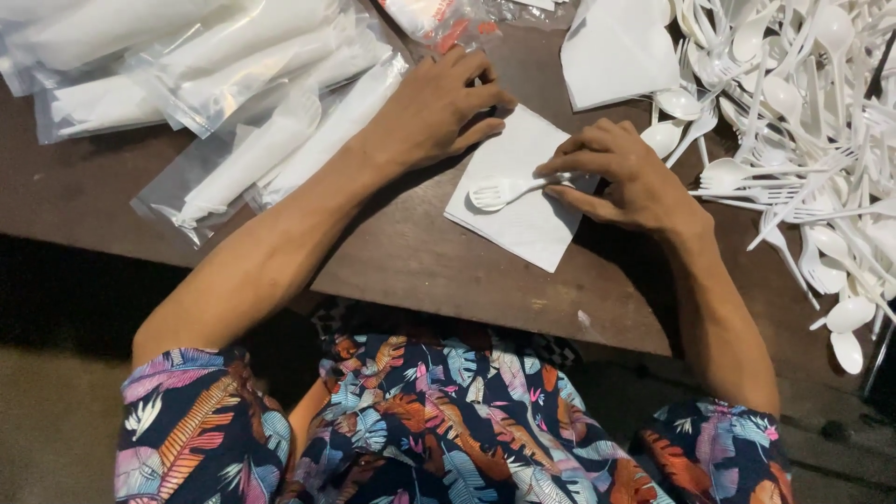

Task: Wrapping plastic forks and spoons in paper napkins and placing them into individual plastic bags.

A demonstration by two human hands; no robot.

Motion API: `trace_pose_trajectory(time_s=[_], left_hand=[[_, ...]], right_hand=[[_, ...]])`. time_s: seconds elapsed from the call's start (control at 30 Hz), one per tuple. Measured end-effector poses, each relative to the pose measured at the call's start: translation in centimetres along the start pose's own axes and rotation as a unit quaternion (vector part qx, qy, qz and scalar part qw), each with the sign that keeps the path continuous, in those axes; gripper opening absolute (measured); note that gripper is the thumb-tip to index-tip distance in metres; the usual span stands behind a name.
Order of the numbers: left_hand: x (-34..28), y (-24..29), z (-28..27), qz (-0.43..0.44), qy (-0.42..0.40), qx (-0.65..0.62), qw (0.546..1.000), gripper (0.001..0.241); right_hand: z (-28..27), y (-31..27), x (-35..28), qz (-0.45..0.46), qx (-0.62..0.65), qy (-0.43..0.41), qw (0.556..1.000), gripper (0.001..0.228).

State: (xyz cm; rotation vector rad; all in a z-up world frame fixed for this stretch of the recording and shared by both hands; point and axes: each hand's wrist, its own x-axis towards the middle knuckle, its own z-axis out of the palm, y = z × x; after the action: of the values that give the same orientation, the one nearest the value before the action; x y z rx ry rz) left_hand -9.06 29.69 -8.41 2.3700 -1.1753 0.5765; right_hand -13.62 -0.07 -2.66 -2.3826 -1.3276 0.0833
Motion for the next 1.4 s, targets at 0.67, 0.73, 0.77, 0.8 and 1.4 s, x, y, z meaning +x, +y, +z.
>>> trace_pose_trajectory(time_s=[0.67,0.73,0.77,0.8,1.4], left_hand=[[0.3,0.3,-0.5,-0.017,-0.009,-0.038,0.999,0.032],[0.3,0.3,-0.3,-0.016,0.019,-0.037,0.999,0.032],[0.2,0.4,-0.1,-0.015,0.019,-0.037,0.999,0.032],[0.2,0.5,0.1,-0.024,0.02,-0.021,0.999,0.034],[2.7,2.6,-2.5,-0.096,-0.093,-0.148,0.98,0.014]], right_hand=[[0.2,-0.9,0.7,0.006,-0.088,-0.041,0.995,0.022],[0.1,-0.9,0.7,0.017,-0.07,-0.038,0.997,0.022],[0.2,-0.8,0.7,0.018,-0.07,-0.037,0.997,0.022],[0.3,-0.7,0.6,0.015,-0.067,-0.036,0.997,0.022],[1.3,-0.4,0.5,0.001,0.049,0.034,0.998,0.023]])
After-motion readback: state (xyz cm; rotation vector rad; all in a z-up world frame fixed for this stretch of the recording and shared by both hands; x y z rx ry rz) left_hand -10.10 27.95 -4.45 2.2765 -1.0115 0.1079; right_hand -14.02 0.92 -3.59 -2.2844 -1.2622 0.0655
